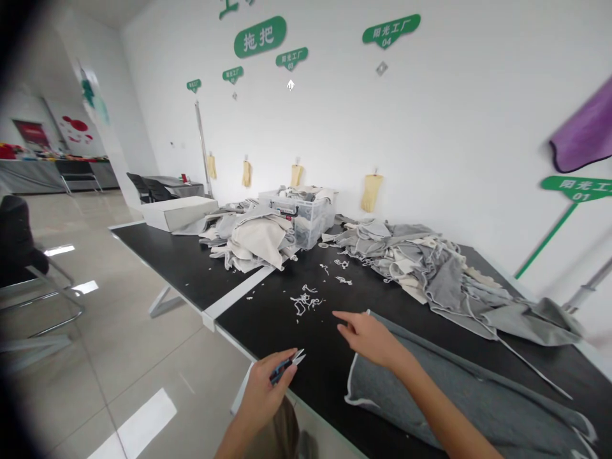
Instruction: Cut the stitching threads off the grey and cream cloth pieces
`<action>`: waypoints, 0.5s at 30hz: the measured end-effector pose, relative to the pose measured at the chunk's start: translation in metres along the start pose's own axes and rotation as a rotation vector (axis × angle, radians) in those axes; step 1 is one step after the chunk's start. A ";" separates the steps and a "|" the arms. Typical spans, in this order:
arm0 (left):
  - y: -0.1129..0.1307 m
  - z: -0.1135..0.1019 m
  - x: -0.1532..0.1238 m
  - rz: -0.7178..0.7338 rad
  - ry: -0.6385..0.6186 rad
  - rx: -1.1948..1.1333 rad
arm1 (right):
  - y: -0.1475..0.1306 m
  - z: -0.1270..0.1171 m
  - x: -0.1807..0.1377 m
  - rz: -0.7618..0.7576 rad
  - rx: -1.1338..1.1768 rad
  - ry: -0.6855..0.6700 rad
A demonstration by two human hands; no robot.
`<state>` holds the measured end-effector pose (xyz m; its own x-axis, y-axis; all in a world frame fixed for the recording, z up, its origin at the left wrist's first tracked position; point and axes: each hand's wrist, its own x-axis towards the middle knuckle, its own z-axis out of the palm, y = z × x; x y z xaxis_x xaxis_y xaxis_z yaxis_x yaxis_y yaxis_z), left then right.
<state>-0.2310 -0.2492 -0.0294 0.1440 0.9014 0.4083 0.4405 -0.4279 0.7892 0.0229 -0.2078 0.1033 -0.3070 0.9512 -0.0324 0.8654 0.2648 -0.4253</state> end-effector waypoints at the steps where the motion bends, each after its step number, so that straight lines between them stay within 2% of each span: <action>1: -0.001 0.002 -0.002 -0.006 0.005 -0.007 | 0.010 0.001 -0.015 0.017 0.029 0.030; 4: 0.000 0.002 -0.002 -0.014 -0.002 -0.035 | 0.030 -0.001 -0.043 0.074 0.094 0.116; 7: 0.006 -0.015 0.030 -0.056 0.096 -0.065 | 0.031 -0.007 -0.038 0.059 0.140 0.182; 9: 0.008 -0.036 0.077 -0.172 0.194 -0.069 | 0.021 -0.010 -0.021 0.008 0.165 0.224; 10: 0.008 -0.047 0.106 -0.211 0.201 -0.057 | 0.013 -0.009 -0.012 -0.019 0.181 0.241; 13: -0.001 -0.076 0.193 -0.338 0.164 -0.044 | -0.012 0.001 0.005 -0.073 0.244 0.262; 15: -0.011 -0.085 0.233 -0.434 0.150 -0.052 | -0.022 0.012 0.004 -0.083 0.282 0.246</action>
<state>-0.2775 -0.0406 0.0961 -0.1758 0.9800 0.0934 0.3862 -0.0187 0.9222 -0.0019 -0.2114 0.1014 -0.2373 0.9472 0.2157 0.6882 0.3206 -0.6508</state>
